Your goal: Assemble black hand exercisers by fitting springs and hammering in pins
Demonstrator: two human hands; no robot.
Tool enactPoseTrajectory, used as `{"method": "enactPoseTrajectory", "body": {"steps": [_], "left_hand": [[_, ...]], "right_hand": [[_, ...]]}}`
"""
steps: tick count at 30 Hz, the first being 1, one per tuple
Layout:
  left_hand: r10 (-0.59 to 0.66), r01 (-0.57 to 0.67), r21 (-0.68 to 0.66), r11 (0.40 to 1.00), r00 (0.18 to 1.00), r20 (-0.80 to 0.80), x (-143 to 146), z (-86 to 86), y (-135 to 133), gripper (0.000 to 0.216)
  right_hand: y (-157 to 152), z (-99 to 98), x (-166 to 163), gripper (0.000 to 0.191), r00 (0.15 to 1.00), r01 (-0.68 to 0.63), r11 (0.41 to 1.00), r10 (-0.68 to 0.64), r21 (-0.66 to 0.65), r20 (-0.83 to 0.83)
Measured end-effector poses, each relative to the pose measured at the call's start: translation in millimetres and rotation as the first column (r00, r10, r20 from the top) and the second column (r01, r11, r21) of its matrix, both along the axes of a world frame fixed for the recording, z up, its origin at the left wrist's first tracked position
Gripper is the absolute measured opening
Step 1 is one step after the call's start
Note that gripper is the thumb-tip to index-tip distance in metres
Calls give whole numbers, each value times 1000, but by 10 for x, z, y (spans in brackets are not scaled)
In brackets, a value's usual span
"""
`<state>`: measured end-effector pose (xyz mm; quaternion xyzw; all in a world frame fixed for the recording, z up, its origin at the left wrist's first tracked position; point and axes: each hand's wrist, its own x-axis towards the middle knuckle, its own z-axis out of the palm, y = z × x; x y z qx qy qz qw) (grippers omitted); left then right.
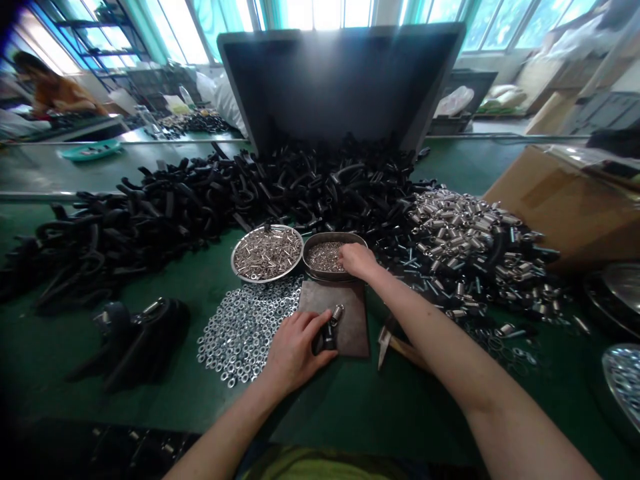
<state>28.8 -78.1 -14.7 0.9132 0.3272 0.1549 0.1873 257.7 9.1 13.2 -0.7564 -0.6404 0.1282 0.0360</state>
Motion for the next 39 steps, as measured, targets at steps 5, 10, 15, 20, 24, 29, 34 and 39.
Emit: {"method": "enactPoseTrajectory", "body": {"steps": [5,10,15,20,24,29,34,39], "left_hand": [[63,-57,-73,996,995,82,47,-12,19,63],[331,-173,-476,862,904,271,69,77,53,61],[757,126,-957,262,588,285,9,203,88,56],[903,506,-852,-132,416,107,-52,295,62,34],[914,581,-787,-206,401,56,-37,359,-3,33],[915,609,-768,-197,395,79,6,368,-62,29],[913,579,-798,-170,398,93,21,316,-55,25],[887,575,-798,-181,446,121,51,275,-28,26]], "right_hand": [[-55,7,36,13,994,65,988,-51,141,-100],[-83,29,78,10,963,154,965,-98,213,-252],[-270,157,10,13,899,213,939,-79,271,-432],[-874,260,-373,9,741,119,912,182,393,-646],[-1213,186,-656,8,699,101,875,276,473,-660],[-1233,89,-729,10,739,102,842,291,529,-607],[-1233,51,-715,14,771,53,798,350,601,-532],[-1269,40,-683,15,759,77,806,334,587,-559]]}}
